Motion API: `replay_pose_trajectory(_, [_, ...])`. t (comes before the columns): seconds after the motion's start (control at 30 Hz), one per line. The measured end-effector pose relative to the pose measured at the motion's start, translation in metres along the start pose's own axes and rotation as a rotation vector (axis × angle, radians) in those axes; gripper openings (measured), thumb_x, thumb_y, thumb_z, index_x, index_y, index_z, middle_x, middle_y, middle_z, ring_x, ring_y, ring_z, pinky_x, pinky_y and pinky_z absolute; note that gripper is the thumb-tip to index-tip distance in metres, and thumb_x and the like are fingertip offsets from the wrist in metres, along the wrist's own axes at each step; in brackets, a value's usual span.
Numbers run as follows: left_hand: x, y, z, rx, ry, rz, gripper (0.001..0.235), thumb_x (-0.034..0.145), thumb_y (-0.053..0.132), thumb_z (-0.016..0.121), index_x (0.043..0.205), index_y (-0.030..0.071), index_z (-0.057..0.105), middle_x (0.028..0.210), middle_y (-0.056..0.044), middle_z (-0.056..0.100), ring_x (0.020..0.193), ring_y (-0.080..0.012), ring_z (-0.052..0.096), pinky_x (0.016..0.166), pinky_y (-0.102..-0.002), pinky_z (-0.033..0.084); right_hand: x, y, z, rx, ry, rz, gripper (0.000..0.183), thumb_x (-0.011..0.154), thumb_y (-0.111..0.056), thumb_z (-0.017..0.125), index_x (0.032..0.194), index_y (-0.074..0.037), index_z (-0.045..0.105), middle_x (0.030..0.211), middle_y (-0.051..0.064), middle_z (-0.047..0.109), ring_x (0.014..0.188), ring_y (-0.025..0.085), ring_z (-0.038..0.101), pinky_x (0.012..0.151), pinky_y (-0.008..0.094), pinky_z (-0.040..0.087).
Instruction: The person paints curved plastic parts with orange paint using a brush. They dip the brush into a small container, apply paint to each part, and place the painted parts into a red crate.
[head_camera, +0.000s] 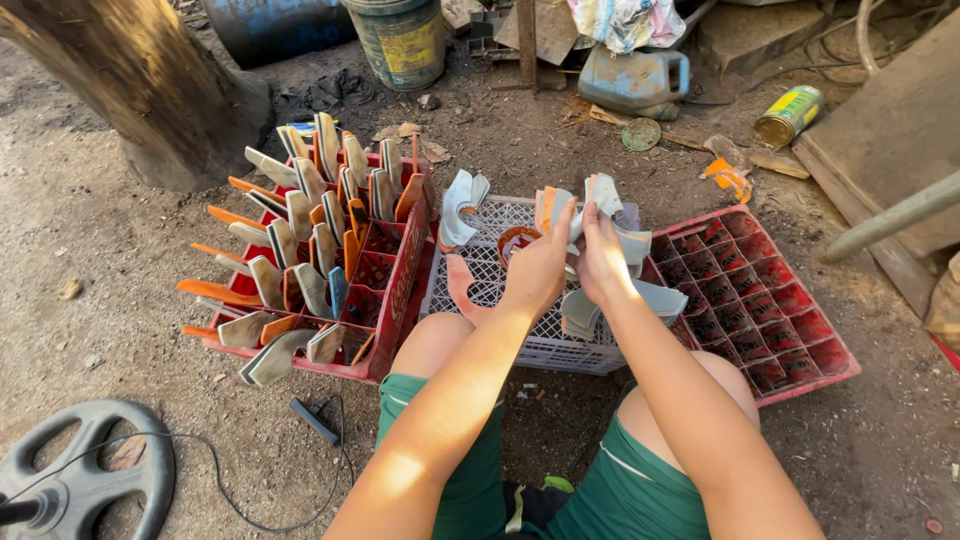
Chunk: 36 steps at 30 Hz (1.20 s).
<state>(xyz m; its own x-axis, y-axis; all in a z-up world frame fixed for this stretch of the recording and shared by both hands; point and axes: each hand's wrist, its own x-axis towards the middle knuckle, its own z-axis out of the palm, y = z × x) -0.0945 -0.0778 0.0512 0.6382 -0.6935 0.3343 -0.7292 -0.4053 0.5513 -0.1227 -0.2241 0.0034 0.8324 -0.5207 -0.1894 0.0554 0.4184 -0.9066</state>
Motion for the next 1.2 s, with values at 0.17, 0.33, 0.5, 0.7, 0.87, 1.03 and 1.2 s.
replay_pose_trajectory(0.17, [0.000, 0.003, -0.004, -0.054, -0.013, 0.141, 0.093, 0.085, 0.001, 0.064, 0.166, 0.014, 0.020, 0.122, -0.017, 0.069, 0.106, -0.0352, 0.071, 0.082, -0.045, 0.057, 0.009, -0.005, -0.009, 0.241, -0.010, 0.102, 0.052, 0.103, -0.055, 0.042, 0.129, -0.010, 0.051, 0.110, 0.014, 0.070, 0.102, 0.027, 0.071, 0.097, 0.046, 0.055])
replay_pose_trajectory(0.33, [-0.008, -0.002, -0.021, -0.056, 0.070, 0.241, 0.094, 0.073, 0.025, 0.082, 0.154, 0.013, 0.035, 0.152, -0.017, 0.052, 0.137, -0.0345, 0.051, 0.105, -0.053, 0.047, 0.010, -0.022, -0.022, 0.419, 0.051, -0.022, 0.044, 0.106, -0.047, 0.046, 0.124, -0.007, 0.049, 0.113, 0.018, 0.067, 0.102, 0.029, 0.069, 0.096, 0.047, 0.057])
replay_pose_trajectory(0.5, [-0.005, -0.011, -0.013, 0.135, -0.116, 0.138, 0.085, 0.080, 0.038, 0.083, 0.150, 0.014, 0.040, 0.153, -0.007, 0.049, 0.145, -0.0337, 0.037, 0.110, -0.075, 0.027, 0.007, -0.030, -0.021, 0.425, 0.101, 0.031, 0.047, 0.107, -0.048, 0.048, 0.125, -0.005, 0.044, 0.118, 0.023, 0.066, 0.098, 0.034, 0.068, 0.087, 0.047, 0.059])
replay_pose_trajectory(0.7, [-0.011, -0.016, 0.002, 0.207, -0.138, 0.120, 0.065, 0.082, 0.030, 0.081, 0.141, 0.017, 0.056, 0.126, -0.006, 0.061, 0.126, -0.0300, 0.054, 0.115, -0.068, 0.030, 0.004, -0.025, -0.018, 0.443, -0.002, 0.016, 0.044, 0.104, -0.046, 0.046, 0.124, -0.007, 0.045, 0.115, 0.018, 0.064, 0.100, 0.033, 0.068, 0.087, 0.050, 0.059])
replay_pose_trajectory(0.87, [-0.011, -0.020, 0.004, 0.175, -0.074, 0.108, 0.052, 0.080, 0.025, 0.081, 0.127, 0.014, 0.064, 0.124, -0.008, 0.061, 0.127, -0.0317, 0.054, 0.112, -0.064, 0.036, 0.010, -0.026, -0.020, 0.452, 0.019, 0.072, 0.041, 0.106, -0.047, 0.046, 0.119, -0.009, 0.049, 0.105, 0.013, 0.061, 0.094, 0.030, 0.066, 0.082, 0.048, 0.059])
replay_pose_trajectory(1.03, [-0.010, -0.031, 0.013, 0.230, -0.085, 0.113, 0.052, 0.078, 0.022, 0.082, 0.125, 0.012, 0.061, 0.144, -0.014, 0.054, 0.143, -0.0339, 0.043, 0.110, -0.072, 0.029, 0.015, -0.024, -0.024, 0.436, -0.015, 0.058, 0.038, 0.108, -0.049, 0.047, 0.103, -0.011, 0.051, 0.098, 0.010, 0.061, 0.094, 0.029, 0.067, 0.083, 0.046, 0.059])
replay_pose_trajectory(1.2, [-0.008, -0.032, 0.015, 0.380, -0.164, 0.133, 0.061, 0.088, 0.012, 0.074, 0.144, 0.012, 0.051, 0.139, -0.008, 0.059, 0.145, -0.0294, 0.044, 0.115, -0.078, 0.025, 0.018, -0.020, -0.026, 0.356, -0.022, 0.046, 0.037, 0.107, -0.048, 0.047, 0.098, -0.013, 0.051, 0.093, 0.010, 0.061, 0.092, 0.030, 0.070, 0.080, 0.046, 0.059])
